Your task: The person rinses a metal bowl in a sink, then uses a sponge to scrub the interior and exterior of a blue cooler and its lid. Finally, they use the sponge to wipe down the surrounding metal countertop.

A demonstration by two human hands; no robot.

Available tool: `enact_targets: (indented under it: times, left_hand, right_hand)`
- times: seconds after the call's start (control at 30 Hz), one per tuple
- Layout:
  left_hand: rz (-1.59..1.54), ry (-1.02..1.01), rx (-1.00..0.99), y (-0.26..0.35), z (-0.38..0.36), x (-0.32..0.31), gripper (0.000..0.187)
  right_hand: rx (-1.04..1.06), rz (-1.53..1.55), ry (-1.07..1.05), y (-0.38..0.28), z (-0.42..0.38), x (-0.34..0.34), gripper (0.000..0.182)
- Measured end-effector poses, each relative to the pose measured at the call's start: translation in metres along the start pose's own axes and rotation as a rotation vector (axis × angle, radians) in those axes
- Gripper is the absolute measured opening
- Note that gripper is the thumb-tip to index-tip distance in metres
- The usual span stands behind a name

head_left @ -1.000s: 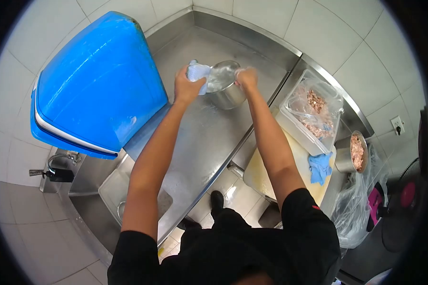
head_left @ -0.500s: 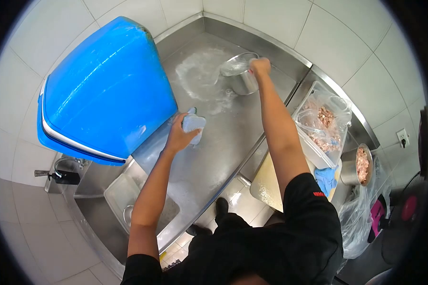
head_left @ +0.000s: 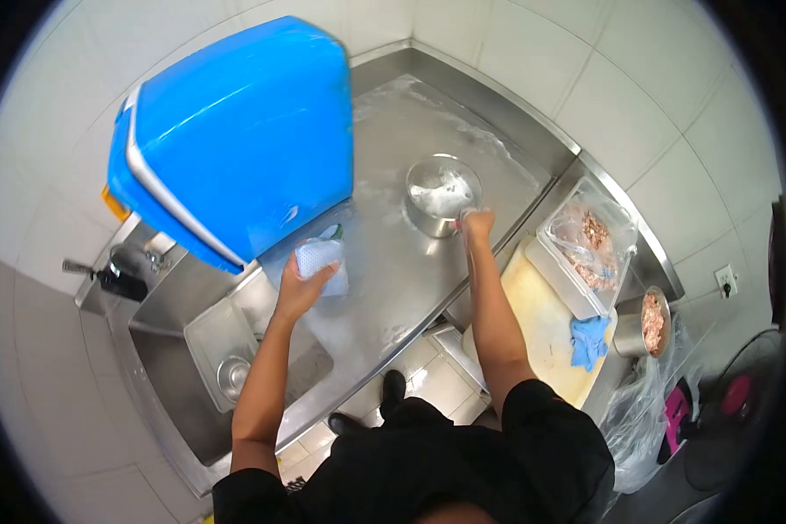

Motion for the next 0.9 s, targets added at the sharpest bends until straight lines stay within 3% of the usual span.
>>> enact_targets:
  times: [0.17,0.27,0.37,0.43,0.47,0.53,0.57,0.6,0.67,0.73,0.77,0.9]
  left_hand:
    - [0.002,0.061,-0.096,0.021,-0.043,0.047,0.065]
    - [-0.039,0.127,-0.133,0.037,-0.071,0.082,0.063]
    - [0.097,0.265,-0.100,0.045,-0.113,0.131,0.067]
    - [0.382,0.309,-0.035,0.040,-0.137,0.153,0.075]
    - [0.380,0.336,-0.030,0.032,-0.148,0.170,0.075]
    - [0.756,0.353,-0.096,0.018,-0.172,0.203,0.084]
    - [0.769,0.355,0.046,0.018,-0.187,0.221,0.092]
    - [0.770,0.373,0.056,0.028,-0.203,0.239,0.092]
    - [0.996,0.587,0.073,0.044,-0.233,0.275,0.093]
    - [0.859,0.816,-0.098,0.055,-0.264,0.310,0.090]
    - [0.823,0.947,-0.189,0.061,-0.283,0.321,0.079]
    - [0.674,1.073,-0.151,0.057,-0.377,0.342,0.059]
  right_hand:
    - [-0.029,0.056,-0.260,0.041,-0.083,-0.031,0.020]
    - [0.001,-0.032,-0.464,0.066,-0.150,-0.069,0.016]
    - [-0.102,-0.141,-0.584,0.071,-0.235,-0.106,0.017]
    - [-0.082,-0.151,-0.805,0.082,-0.285,-0.123,0.017]
    - [-0.081,-0.158,-0.830,0.087,-0.312,-0.134,0.017]
    - [-0.077,-0.159,-0.938,0.087,-0.375,-0.165,0.014]
    - [-0.089,-0.190,-0.977,0.095,-0.398,-0.181,0.013]
    - [-0.104,-0.222,-1.016,0.104,-0.421,-0.197,0.011]
    - [-0.297,-0.210,-1.044,0.107,-0.472,-0.227,0.010]
    - [-0.328,-0.173,-1.137,0.122,-0.515,-0.262,0.009]
    - [-0.344,-0.150,-1.162,0.131,-0.533,-0.284,0.010]
    - [-0.399,-0.008,-1.096,0.151,-0.602,-0.369,0.005]
Point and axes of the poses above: each hand's wrist, its own z-axis towards the middle knuckle, its own x-axis out of the back of the hand, y = z × x, the point moved 1 cm from there along z, towards the middle knuckle, and after that the axes turned 3 degrees about x, right-handed, at the moved point
